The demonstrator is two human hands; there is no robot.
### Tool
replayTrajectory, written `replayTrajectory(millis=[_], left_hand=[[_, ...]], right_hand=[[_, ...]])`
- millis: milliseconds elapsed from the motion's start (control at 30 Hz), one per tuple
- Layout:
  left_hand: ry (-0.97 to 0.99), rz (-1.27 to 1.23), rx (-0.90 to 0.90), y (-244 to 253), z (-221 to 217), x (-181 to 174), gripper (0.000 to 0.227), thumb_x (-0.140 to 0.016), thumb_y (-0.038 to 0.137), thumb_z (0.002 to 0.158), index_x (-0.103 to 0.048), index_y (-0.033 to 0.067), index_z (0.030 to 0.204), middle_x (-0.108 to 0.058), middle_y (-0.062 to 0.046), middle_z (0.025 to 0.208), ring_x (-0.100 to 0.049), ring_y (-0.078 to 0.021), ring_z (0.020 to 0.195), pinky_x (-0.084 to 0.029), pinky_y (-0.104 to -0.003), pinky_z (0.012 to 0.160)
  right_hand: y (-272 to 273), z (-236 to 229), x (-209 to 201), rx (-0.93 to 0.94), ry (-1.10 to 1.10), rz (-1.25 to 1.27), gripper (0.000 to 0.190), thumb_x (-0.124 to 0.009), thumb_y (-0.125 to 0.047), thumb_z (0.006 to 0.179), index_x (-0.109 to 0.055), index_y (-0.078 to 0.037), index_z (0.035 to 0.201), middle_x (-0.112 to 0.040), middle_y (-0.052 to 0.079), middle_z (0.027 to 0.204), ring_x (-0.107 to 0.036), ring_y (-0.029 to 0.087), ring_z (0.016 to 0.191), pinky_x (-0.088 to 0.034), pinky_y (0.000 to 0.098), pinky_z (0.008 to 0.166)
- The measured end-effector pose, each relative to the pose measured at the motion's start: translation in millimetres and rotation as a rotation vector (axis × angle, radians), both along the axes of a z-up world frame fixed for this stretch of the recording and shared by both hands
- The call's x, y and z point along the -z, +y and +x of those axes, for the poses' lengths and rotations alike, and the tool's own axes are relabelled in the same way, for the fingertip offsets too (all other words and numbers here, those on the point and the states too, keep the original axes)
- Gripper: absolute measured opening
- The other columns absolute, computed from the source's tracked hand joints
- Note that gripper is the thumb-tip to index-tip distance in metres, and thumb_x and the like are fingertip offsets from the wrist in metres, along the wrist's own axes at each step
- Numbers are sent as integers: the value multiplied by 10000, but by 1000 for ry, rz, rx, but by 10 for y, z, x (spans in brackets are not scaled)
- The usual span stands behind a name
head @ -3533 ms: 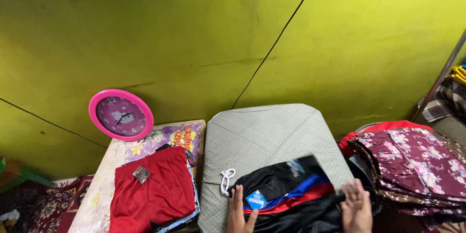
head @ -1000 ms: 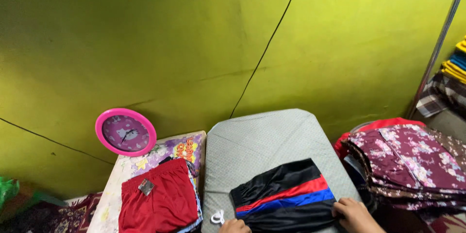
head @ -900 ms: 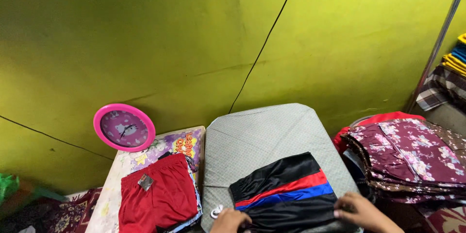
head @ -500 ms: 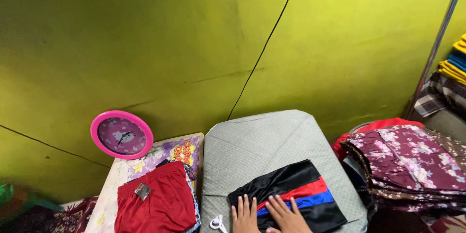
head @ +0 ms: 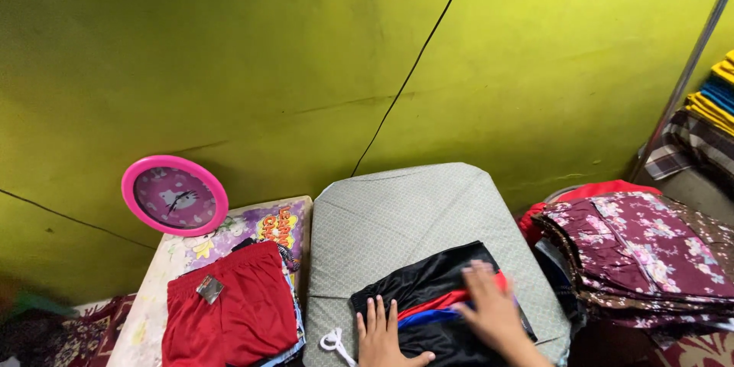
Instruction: Folding pairs of shorts on a flat surface.
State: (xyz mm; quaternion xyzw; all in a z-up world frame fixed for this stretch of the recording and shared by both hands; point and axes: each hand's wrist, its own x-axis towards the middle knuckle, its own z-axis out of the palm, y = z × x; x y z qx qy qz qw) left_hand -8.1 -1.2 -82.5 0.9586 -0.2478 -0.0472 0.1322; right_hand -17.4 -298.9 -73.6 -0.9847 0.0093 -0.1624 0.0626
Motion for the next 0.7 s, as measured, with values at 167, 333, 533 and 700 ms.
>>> replayTrajectory(millis=[167, 333, 533, 700], left_hand=[[-564, -2, -41, 14, 183, 753, 1550, -679, 1145, 568, -325, 17, 1571, -261, -335, 1598, -158, -500, 1518, -81, -718, 1143], [-871, 76, -95, 17, 288, 1025, 1115, -597, 896, 772, -375, 165, 1584, -328, -220, 1626, -245, -419, 1545, -159, -674, 1184], [-284, -47, 27, 27, 35, 344, 1472, -686, 1054, 740, -255, -85, 1567, -230, -413, 1569, -107, -559, 1494, -11, -749, 1111], [-189, -121, -83, 56, 46, 315, 1399, -669, 966, 786, -88, 17, 1634, -143, -308, 1660, -65, -474, 1547, -37, -674, 1170]], right_hand=[[701, 303, 23, -407, -285, -108, 1039, -574, -873, 841, -360, -179, 1583, -331, 31, 1664, -250, 207, 1551, -66, 627, 1195], [145, 621, -105, -197, 174, -73, 959, -432, -871, 874, -245, -262, 1591, -171, -64, 1692, -141, 160, 1551, -66, 756, 1159], [-619, 584, -89, -54, 369, 46, 903, -370, -816, 879, -205, -314, 1611, -168, -129, 1704, -65, 198, 1598, -64, 723, 1211], [-641, -159, -264, -347, 310, 181, 981, -961, -820, 589, -592, -412, 1401, -347, -82, 1626, -208, 264, 1551, -149, 744, 1171]])
